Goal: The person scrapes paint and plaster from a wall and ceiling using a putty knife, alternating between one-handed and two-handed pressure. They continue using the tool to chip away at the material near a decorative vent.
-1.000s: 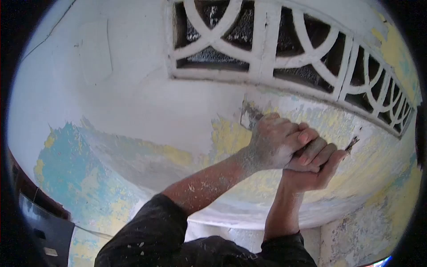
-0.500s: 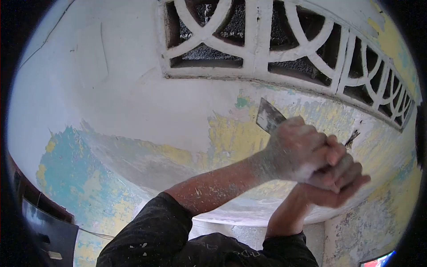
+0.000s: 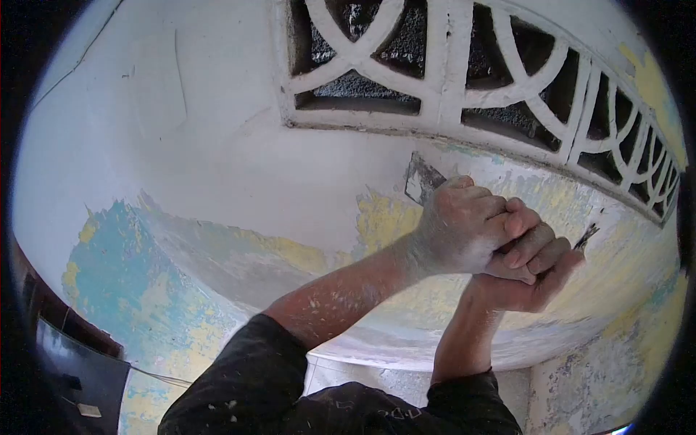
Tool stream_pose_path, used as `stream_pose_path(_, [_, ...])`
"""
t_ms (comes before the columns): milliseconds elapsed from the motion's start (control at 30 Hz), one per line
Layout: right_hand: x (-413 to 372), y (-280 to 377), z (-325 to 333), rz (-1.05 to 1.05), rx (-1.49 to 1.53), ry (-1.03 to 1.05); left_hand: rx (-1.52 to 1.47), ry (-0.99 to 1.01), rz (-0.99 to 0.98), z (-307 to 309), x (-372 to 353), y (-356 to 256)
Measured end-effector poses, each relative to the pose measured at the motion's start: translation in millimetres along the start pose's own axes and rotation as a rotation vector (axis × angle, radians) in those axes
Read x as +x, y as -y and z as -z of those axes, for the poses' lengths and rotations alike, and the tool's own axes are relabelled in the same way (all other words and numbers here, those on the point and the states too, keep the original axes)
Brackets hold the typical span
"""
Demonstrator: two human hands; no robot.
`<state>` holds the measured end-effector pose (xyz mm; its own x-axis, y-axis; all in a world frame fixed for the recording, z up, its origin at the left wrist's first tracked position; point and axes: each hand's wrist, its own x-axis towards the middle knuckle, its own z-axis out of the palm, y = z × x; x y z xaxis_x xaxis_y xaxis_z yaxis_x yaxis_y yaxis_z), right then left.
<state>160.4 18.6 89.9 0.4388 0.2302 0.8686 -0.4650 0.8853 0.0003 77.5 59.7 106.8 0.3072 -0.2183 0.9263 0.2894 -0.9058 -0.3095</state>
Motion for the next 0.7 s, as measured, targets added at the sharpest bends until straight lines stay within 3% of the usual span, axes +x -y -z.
stream_pose_path(100, [-3,7,2,-0.046,0.037,-0.052,0.018,0.017,0.08,-2,-5,-4])
stream_pose_path(167, [2,25,15,-0.041,-0.012,-0.003,-0.013,0.012,0.027,-12,10,-12])
stream_pose_path(233, [1,45,13,0.002,0.199,-0.157,-0.012,0.028,-0.018,-11,17,-15])
stream_pose_path(267, [-8,41,39,0.002,-0.113,-0.14,0.02,0.044,-0.012,-10,11,-9])
stream_pose_path(300, [-9,19,38,0.0,-0.114,-0.138,0.052,0.06,0.002,-8,3,-3])
stream_pose_path(367, [-9,-25,16,-0.25,0.013,-0.076,0.044,-0.008,0.021,4,-23,23])
stream_pose_path(400, [-7,-25,12,-0.237,0.013,-0.073,0.11,0.013,0.053,9,-27,28])
stream_pose_path(467, [-8,-18,-3,-0.105,0.015,0.139,0.136,0.016,0.07,25,-18,16])
stream_pose_path(500, [-10,-2,-4,-0.053,0.071,0.03,0.141,0.021,0.075,26,-6,5])
stream_pose_path(567, [-8,30,-16,0.029,-0.469,-0.375,-0.016,0.004,-0.055,9,14,-10])
stream_pose_path(700, [-2,-14,-7,-0.051,-0.115,-0.12,0.074,0.063,-0.064,8,6,5])
